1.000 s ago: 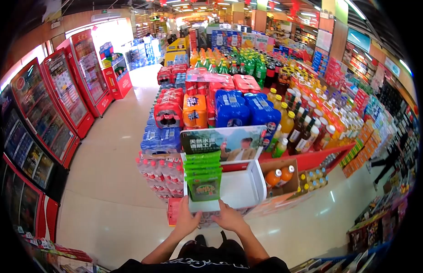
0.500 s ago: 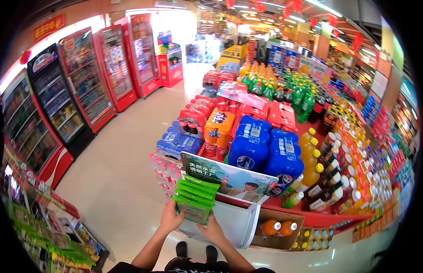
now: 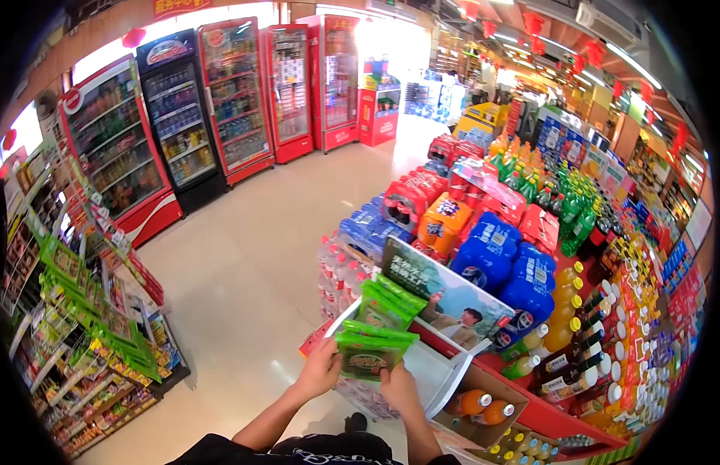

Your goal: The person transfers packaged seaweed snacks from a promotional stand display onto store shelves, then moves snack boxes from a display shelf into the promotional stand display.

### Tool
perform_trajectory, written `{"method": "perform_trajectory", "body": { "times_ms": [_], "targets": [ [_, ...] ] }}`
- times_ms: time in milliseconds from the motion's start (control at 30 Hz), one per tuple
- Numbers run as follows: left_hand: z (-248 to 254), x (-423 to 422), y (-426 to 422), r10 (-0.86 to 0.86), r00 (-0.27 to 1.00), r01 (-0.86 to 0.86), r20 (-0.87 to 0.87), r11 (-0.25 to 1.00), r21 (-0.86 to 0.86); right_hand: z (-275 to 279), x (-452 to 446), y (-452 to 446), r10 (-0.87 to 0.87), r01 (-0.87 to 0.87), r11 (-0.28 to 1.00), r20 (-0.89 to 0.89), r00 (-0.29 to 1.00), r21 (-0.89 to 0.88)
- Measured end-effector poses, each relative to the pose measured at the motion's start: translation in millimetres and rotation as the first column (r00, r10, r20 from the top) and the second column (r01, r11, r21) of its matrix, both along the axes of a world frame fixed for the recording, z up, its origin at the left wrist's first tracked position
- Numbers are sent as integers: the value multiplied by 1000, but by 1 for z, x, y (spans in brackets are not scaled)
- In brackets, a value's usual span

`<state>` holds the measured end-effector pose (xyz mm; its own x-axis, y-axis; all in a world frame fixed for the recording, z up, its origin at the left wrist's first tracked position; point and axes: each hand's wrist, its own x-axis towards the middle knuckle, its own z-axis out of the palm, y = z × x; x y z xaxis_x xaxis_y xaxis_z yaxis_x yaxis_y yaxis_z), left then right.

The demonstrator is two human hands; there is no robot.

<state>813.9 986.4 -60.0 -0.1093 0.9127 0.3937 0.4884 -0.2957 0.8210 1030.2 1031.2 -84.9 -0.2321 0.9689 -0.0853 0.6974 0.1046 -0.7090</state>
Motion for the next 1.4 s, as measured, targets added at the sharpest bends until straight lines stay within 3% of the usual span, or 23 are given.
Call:
{"method": "perform_trajectory", "body": {
  "times_ms": [67,100,200,233,333,367,467,500,600,733,800,933,1067,1267,1400],
  "targets": [
    [6,-18,-29,51,998,-51,-34,998,27,18,-10,-16,91,-93,995,49,995,46],
    [10,-29,-47,52,999,-51,-3,999,15,60,-28,-33,96,-95,993,18,995,-70],
    [26,-69,-116,114,991,-113,72,993,-18,43,-63,-58,255,-257,961,39,966,101],
    [32,-82,-143,170,981,-168,92,985,-28,35,-80,-69,252,-253,967,-22,967,-37],
    [30,-125,-222,363,918,-358,158,932,-63,32,-137,-121,450,-448,890,-6,893,82],
    [26,-141,-249,423,890,-416,171,906,-79,27,-157,-137,501,-503,863,49,864,47],
    [4,-181,-328,621,739,-617,260,780,-109,29,-223,-187,707,-708,706,-48,705,10],
    [5,-189,-354,668,674,-673,316,731,-110,24,-246,-201,752,-752,659,44,658,-16],
    [-6,-216,-426,777,517,-804,360,585,-109,29,-311,-247,866,-869,494,84,493,10],
    [-10,-237,-510,919,271,-961,285,277,21,55,-399,-321,969,-969,246,-17,245,15],
    [-11,-242,-546,944,117,-992,308,95,87,56,-441,-359,995,-996,91,-45,92,-26],
    [-10,-252,-608,924,-201,-978,327,-211,-5,62,-518,-442,985,-985,-173,-23,-173,4],
    [-39,-289,-669,879,-367,-904,304,-413,105,59,-588,-519,936,-936,-353,10,-353,14],
    [-31,-381,-757,873,-403,-894,276,-440,86,39,-698,-607,911,-912,-406,-52,-409,65],
    [-15,-443,-808,840,-408,-896,356,-444,22,42,-757,-653,907,-914,-395,-119,-404,92]
  ]
}}
